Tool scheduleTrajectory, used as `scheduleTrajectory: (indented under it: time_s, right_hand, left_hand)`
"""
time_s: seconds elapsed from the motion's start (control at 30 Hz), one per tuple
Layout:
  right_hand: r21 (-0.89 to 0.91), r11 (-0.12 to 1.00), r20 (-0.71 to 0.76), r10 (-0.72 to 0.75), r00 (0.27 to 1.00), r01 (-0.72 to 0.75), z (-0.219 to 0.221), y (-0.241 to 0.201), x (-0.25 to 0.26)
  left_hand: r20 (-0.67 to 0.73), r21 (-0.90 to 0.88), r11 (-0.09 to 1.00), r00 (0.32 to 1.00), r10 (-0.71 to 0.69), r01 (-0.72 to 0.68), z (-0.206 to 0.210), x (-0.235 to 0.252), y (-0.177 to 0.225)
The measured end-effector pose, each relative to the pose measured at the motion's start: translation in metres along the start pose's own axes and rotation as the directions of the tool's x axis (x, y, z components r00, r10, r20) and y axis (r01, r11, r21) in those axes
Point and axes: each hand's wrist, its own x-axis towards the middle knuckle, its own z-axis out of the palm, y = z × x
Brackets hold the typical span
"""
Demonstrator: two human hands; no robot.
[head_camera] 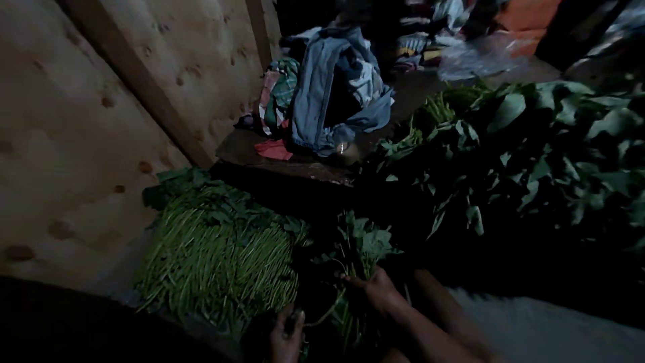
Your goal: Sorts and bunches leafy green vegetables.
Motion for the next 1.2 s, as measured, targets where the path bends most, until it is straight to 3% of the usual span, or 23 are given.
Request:
scheduleTrajectory:
  time_s: [0.13,0.2,0.27,0.37,0.47,0.5,0.63,0.7,0.8,0.9,0.97,1.07,1.2]
  right_hand:
    - [-0.045,0.999,0.033,-0.021,0.999,0.022,0.004,-0.001,0.002]
    - [-0.045,0.999,-0.015,-0.024,1.0,0.023,0.003,-0.001,0.001]
    - [-0.041,0.999,-0.058,-0.03,0.998,0.027,-0.002,0.0,0.001]
    - [-0.068,0.998,-0.124,-0.021,0.992,0.013,-0.008,0.006,0.003]
    - [-0.1,0.995,-0.217,-0.022,0.976,0.001,-0.013,0.009,0.007]
    - [-0.125,0.992,-0.247,-0.021,0.969,-0.01,-0.016,0.01,0.008]
    - [-0.234,0.969,-0.223,0.025,0.975,-0.079,-0.018,0.009,0.006]
    - [-0.27,0.96,-0.188,0.02,0.982,-0.071,-0.016,0.009,0.004]
    - [-0.217,0.975,-0.211,0.001,0.978,-0.048,-0.017,0.009,0.005]
    - [-0.146,0.987,-0.235,0.024,0.972,-0.06,-0.014,0.006,0.005]
    - [-0.146,0.988,-0.265,0.016,0.964,-0.056,-0.01,0.006,0.006]
    - [-0.11,0.994,-0.36,-0.036,0.932,-0.004,-0.005,0.001,0.009]
    - [-0.053,0.998,-0.419,-0.048,0.906,0.029,-0.002,-0.007,0.011]
  left_hand:
    - [0.249,-0.173,0.97,0.945,0.213,-0.173,-0.001,0.001,0.02]
    - [0.36,-0.259,0.926,0.862,0.357,-0.275,-0.001,0.007,0.02]
    - [0.459,-0.41,0.871,0.763,0.454,-0.271,-0.004,0.007,0.024]
    - [0.595,-0.524,0.807,0.561,0.576,-0.273,-0.008,0.006,0.027]
    - [0.649,-0.502,0.81,0.487,0.585,-0.304,-0.01,0.011,0.026]
    - [0.666,-0.452,0.837,0.508,0.546,-0.308,-0.01,0.013,0.027]
    - [0.599,-0.064,0.99,0.789,0.137,-0.123,0.016,0.011,0.053]
    - [0.491,-0.071,0.994,0.865,0.102,-0.078,0.04,0.01,0.057]
    - [0.335,-0.248,0.969,0.939,0.072,0.014,0.067,0.007,0.058]
    - [0.269,-0.416,0.886,0.959,-0.094,0.204,0.079,0.003,0.058]
    - [0.281,-0.437,0.837,0.934,-0.221,0.329,0.081,0.0,0.059]
    - [0.285,-0.266,0.89,0.912,-0.294,0.37,0.079,0.0,0.054]
    - [0.346,0.082,0.916,0.85,-0.396,0.393,0.064,0.004,0.0]
